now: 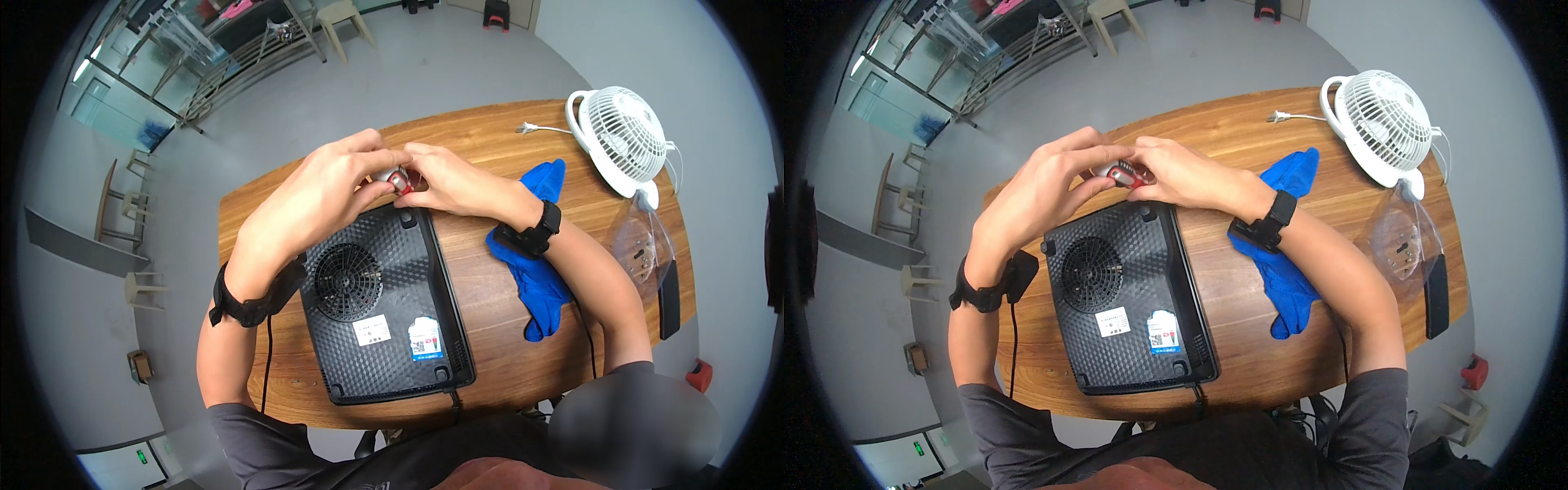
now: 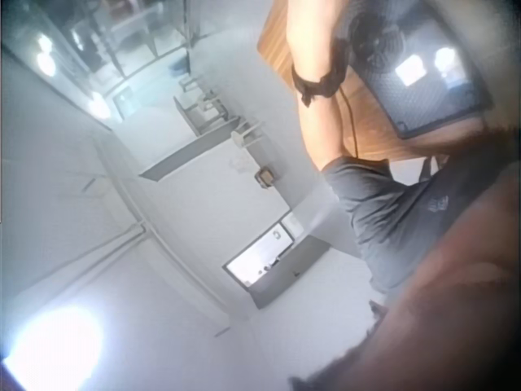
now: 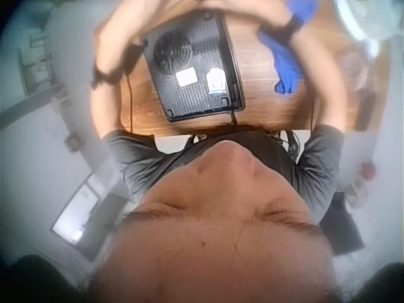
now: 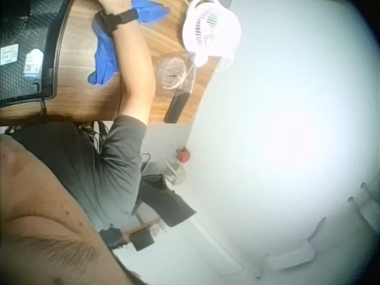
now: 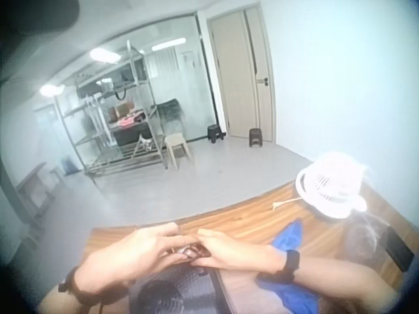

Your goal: The person uses a screwdriver to remove screws from the bottom and internal components of a black electronic device. They remove the cover, unscrew internal parts, and detach a copper-colored circular component, placing parts on the table.

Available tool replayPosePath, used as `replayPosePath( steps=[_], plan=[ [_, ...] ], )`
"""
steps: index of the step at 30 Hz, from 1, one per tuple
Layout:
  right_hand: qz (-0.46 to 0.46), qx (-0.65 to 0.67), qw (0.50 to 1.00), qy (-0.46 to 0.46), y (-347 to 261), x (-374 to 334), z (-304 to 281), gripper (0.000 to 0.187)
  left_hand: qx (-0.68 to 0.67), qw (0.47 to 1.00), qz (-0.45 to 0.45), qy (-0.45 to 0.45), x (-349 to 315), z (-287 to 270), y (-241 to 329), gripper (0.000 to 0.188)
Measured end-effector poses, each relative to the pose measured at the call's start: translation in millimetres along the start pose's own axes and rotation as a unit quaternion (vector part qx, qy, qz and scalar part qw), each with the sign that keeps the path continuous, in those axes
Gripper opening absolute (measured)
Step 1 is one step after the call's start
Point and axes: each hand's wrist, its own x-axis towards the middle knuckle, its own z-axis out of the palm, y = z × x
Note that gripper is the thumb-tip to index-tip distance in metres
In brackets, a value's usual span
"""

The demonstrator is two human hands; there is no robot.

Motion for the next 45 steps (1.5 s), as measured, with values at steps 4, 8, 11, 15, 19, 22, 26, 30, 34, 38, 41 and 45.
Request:
replayPosePath(
  steps=[4, 8, 11, 15, 19, 22, 26, 30, 34, 38, 41, 45],
  plan=[
    [-0.043, 0.012, 0.999, 0.01, -2.9, 2.3, -2.1, 0.036, 0.0, 1.0, 0.005, 0.011, -4.0, 1.3, 0.9, 0.033],
    [-0.063, 0.002, 0.998, 0.029, -0.3, 4.6, 0.0, 0.034, 0.047, 0.998, -0.043, 0.009, 1.3, -2.2, 0.3, 0.028],
    [-0.064, 0.022, 0.997, 0.042, -1.5, 6.1, 2.5, 0.03, 0.093, 0.994, -0.048, 0.016, 8.3, 2.3, -3.1, 0.029],
    [-0.045, 0.055, 0.995, 0.076, -1.9, 4.9, 7.0, 0.026, 0.155, 0.982, -0.11, 0.009, 16.8, 9.1, -0.8, 0.033],
    [-0.045, 0.045, 0.997, 0.035, 1.2, 6.4, 1.5, 0.024, 0.114, 0.988, -0.101, 0.03, 15.0, -0.3, 4.6, 0.03],
    [-0.026, 0.022, 0.999, -0.008, -0.7, 5.9, -2.3, 0.024, 0.03, 0.997, -0.007, 0.068, 6.1, -6.3, 0.7, 0.028],
    [-0.006, 0.036, 0.999, -0.023, 0.1, 3.8, -0.8, 0.027, 0.0, 1.0, -0.017, 0.017, 7.1, -10.0, -4.8, 0.027],
    [-0.102, -0.012, 0.992, 0.07, 11.1, 5.3, 9.9, 0.032, 0.085, 0.993, -0.08, 0.018, 16.2, -6.3, 2.4, 0.032],
    [-0.08, 0.002, 0.996, 0.043, 13.1, 10.0, 9.4, 0.034, 0.171, 0.974, -0.151, 0.003, 24.5, 3.2, 2.5, 0.036],
    [-0.022, 0.057, 0.998, 0.003, 0.7, 10.5, -3.5, 0.036, 0.093, 0.991, -0.098, 0.007, 19.6, -8.9, 3.3, 0.035],
    [-0.007, 0.048, 0.998, -0.032, 0.4, 9.1, -7.1, 0.037, -0.018, 1.0, -0.024, 0.01, 10.7, -10.6, -4.3, 0.037],
    [-0.007, 0.056, 0.998, -0.03, -2.0, 7.8, -3.3, 0.032, 0.005, 0.998, -0.066, -0.021, 10.8, -12.1, -3.5, 0.03]
  ],
)
